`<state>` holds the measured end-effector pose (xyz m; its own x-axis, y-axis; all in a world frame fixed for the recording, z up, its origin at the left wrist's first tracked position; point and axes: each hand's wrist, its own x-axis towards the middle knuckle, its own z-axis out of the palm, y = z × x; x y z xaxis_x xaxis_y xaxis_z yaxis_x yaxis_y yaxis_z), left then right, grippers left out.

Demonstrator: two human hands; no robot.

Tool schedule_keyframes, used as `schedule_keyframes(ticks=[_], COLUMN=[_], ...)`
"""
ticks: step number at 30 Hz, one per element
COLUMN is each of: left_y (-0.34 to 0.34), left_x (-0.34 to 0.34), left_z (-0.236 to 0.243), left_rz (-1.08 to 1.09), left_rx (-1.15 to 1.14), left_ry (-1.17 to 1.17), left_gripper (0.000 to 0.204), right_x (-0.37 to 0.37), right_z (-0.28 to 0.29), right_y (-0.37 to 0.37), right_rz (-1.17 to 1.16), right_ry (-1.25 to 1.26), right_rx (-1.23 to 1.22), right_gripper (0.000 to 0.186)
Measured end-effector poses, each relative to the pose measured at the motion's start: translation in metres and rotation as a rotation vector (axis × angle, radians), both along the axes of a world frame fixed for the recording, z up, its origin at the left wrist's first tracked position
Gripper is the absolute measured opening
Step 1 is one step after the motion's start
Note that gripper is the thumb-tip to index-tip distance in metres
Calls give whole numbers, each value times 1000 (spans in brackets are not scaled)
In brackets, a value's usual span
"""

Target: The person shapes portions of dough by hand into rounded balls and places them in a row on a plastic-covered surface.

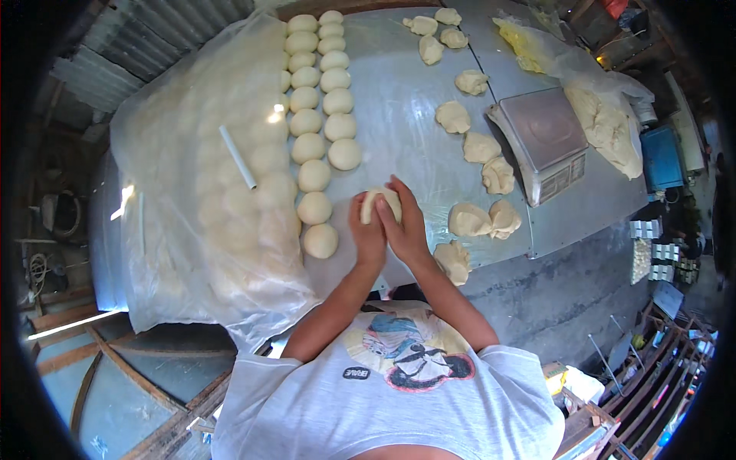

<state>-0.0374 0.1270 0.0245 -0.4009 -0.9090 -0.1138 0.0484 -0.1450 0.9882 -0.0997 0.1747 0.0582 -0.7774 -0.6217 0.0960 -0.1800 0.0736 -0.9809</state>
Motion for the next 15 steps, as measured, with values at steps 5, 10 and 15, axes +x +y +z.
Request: schedule_keyframes(ticks=[5,10,15], left_y=[1,-1,76], left_x=[22,122,100], left_z=[59,-32,-41], left_rz=[-237,86,123], left_rx=[348,656,910], left_ry=[228,70,190], left_gripper=[63,67,39], right_x=[-44,-33,43], right_z=[48,-51,-109], right_y=[6,43,62], right_rz=[119,-5,327], right_ry=[210,845,125], right_rx=[115,463,354], right_gripper=[34,30,45])
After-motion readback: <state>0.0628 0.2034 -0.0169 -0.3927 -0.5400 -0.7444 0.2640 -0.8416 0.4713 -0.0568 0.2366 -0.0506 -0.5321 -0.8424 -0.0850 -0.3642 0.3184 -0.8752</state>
